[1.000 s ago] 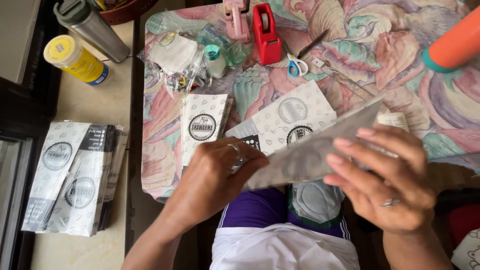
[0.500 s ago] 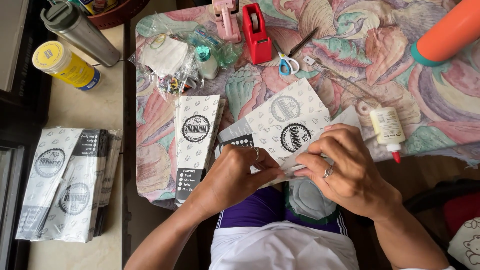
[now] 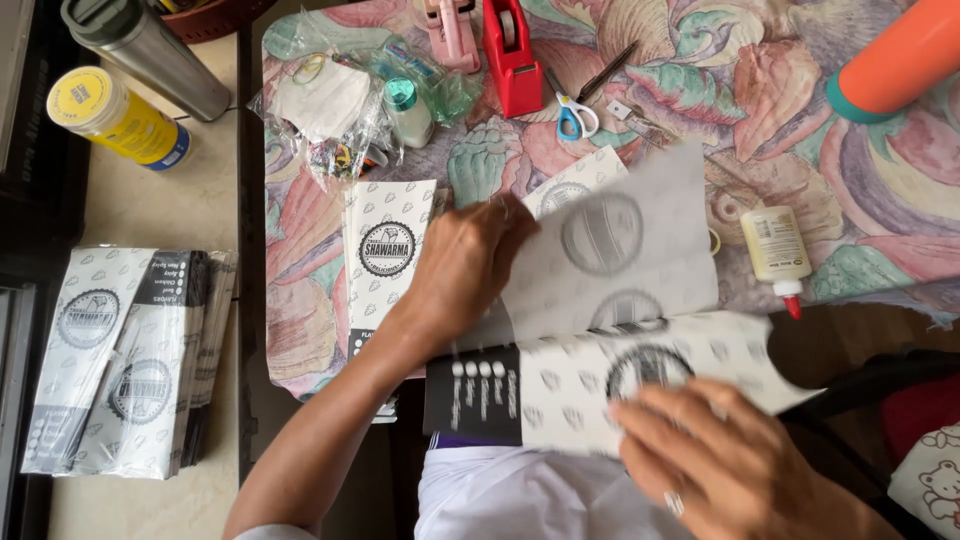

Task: The person folds printed paper wrappers into a cone shape, tucks the edges, and secures them with a small piece of tape. They repeat this process for multiple wrappers, stacking the finished ones on the table.

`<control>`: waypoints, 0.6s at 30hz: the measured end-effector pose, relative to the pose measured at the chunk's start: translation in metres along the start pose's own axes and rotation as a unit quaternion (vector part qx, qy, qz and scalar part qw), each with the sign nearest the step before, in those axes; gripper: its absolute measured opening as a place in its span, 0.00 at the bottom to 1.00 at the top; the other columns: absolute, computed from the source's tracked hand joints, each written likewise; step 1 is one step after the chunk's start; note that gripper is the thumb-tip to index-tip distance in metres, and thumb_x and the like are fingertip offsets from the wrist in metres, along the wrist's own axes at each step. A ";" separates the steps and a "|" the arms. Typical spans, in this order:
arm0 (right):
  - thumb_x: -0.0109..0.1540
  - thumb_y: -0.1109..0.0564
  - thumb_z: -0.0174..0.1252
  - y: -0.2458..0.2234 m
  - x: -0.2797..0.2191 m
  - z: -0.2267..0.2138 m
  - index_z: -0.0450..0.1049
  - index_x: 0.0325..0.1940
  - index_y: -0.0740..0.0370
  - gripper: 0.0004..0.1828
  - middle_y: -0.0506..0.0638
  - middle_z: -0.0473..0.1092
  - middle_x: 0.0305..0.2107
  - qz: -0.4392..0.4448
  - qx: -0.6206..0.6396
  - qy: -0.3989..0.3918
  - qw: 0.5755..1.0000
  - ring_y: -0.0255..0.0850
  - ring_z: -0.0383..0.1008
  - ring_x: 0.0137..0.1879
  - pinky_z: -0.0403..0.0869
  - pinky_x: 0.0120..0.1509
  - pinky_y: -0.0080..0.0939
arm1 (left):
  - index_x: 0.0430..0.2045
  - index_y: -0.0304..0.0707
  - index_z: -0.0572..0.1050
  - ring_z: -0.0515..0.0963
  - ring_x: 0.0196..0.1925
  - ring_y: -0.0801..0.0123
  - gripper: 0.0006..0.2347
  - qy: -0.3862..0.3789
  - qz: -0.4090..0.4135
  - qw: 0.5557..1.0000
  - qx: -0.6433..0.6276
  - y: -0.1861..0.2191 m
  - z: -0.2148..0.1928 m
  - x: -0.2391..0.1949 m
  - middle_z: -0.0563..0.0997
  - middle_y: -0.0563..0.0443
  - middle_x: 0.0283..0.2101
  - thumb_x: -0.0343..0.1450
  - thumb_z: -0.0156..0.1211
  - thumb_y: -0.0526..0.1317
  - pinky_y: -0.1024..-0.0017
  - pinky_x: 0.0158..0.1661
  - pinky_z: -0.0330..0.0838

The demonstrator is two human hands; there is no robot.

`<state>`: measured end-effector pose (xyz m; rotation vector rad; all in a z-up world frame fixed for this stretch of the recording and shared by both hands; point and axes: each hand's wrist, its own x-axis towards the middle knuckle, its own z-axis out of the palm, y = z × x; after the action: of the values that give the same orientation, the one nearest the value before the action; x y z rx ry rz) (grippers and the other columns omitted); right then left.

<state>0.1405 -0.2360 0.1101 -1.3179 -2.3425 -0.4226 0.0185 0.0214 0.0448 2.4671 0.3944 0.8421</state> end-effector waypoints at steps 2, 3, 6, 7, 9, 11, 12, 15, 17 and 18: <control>0.66 0.60 0.49 -0.005 -0.008 0.000 0.71 0.32 0.60 0.09 0.54 0.76 0.37 -0.007 0.010 0.017 1.000 0.46 0.77 0.38 0.74 0.37 0.46 | 0.28 0.30 0.69 0.72 0.16 0.57 0.08 0.035 0.024 0.999 0.019 -0.016 0.012 0.001 0.80 0.46 0.29 0.77 0.56 0.33 0.60 0.18 0.62; 0.64 0.59 0.53 -0.007 -0.011 0.000 0.69 0.27 0.56 0.10 0.49 0.76 0.31 -0.014 0.019 0.035 0.999 0.39 0.74 0.30 0.72 0.29 0.38 | 0.26 0.29 0.65 0.71 0.15 0.58 0.10 0.070 0.049 0.996 0.039 -0.024 0.018 0.002 0.84 0.48 0.36 0.77 0.55 0.32 0.60 0.16 0.59; 0.66 0.54 0.57 -0.016 -0.050 0.002 0.75 0.30 0.54 0.09 0.40 0.77 0.32 0.023 0.089 -0.028 0.995 0.32 0.74 0.29 0.74 0.31 0.37 | 0.36 0.37 0.71 0.64 0.16 0.67 0.03 0.069 0.072 0.994 0.049 -0.034 0.028 -0.003 0.70 0.51 0.19 0.78 0.58 0.34 0.68 0.18 0.57; 0.66 0.54 0.57 -0.016 -0.043 0.002 0.75 0.30 0.54 0.09 0.40 0.77 0.32 0.024 0.090 -0.029 0.995 0.32 0.74 0.29 0.74 0.31 0.37 | 0.36 0.37 0.71 0.64 0.16 0.67 0.03 0.068 0.071 0.994 0.048 -0.036 0.033 -0.006 0.70 0.51 0.19 0.78 0.58 0.34 0.68 0.18 0.57; 0.60 0.63 0.57 -0.016 -0.029 0.003 0.69 0.21 0.54 0.13 0.42 0.74 0.25 0.069 0.123 0.022 0.990 0.32 0.69 0.24 0.71 0.29 0.34 | 0.34 0.35 0.72 0.69 0.21 0.62 0.04 0.091 0.126 0.984 0.090 -0.039 0.043 -0.012 0.69 0.49 0.21 0.78 0.58 0.34 0.65 0.24 0.59; 0.61 0.62 0.59 -0.013 -0.037 0.009 0.71 0.26 0.59 0.09 0.45 0.75 0.27 0.069 0.147 0.007 0.987 0.35 0.72 0.27 0.71 0.30 0.38 | 0.35 0.35 0.72 0.68 0.22 0.65 0.02 0.087 0.147 0.981 0.095 -0.039 0.052 -0.022 0.70 0.51 0.22 0.77 0.56 0.30 0.66 0.21 0.60; 0.62 0.61 0.62 -0.011 -0.041 0.011 0.73 0.30 0.63 0.07 0.48 0.77 0.30 0.069 0.170 -0.008 0.983 0.39 0.74 0.29 0.72 0.31 0.42 | 0.37 0.35 0.72 0.68 0.22 0.67 0.04 0.083 0.168 0.977 0.100 -0.040 0.056 -0.026 0.71 0.53 0.22 0.77 0.55 0.26 0.68 0.19 0.61; 0.63 0.64 0.60 -0.001 -0.039 0.017 0.70 0.30 0.64 0.08 0.54 0.74 0.30 0.039 0.189 -0.009 0.981 0.44 0.72 0.29 0.67 0.29 0.45 | 0.37 0.32 0.73 0.69 0.22 0.69 0.06 0.060 0.178 0.977 0.101 -0.037 0.064 -0.038 0.74 0.51 0.23 0.74 0.61 0.23 0.70 0.22 0.69; 0.65 0.66 0.49 0.001 -0.028 0.011 0.68 0.31 0.63 0.08 0.54 0.72 0.30 0.063 0.210 -0.037 0.975 0.44 0.70 0.29 0.65 0.30 0.45 | 0.36 0.34 0.74 0.71 0.24 0.67 0.05 0.044 0.173 0.978 0.104 -0.035 0.067 -0.045 0.75 0.52 0.24 0.75 0.59 0.24 0.69 0.25 0.71; 0.67 0.67 0.37 0.002 -0.022 0.008 0.66 0.31 0.62 0.14 0.54 0.70 0.31 0.086 0.229 -0.065 0.967 0.44 0.68 0.29 0.64 0.30 0.45 | 0.34 0.37 0.74 0.73 0.26 0.65 0.06 0.027 0.170 0.979 0.108 -0.034 0.068 -0.048 0.76 0.52 0.24 0.76 0.57 0.25 0.68 0.27 0.72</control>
<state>0.1510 -0.2475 0.0925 -1.3280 -2.2158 0.2555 0.0207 0.0051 -0.0438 2.7662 0.0846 1.0532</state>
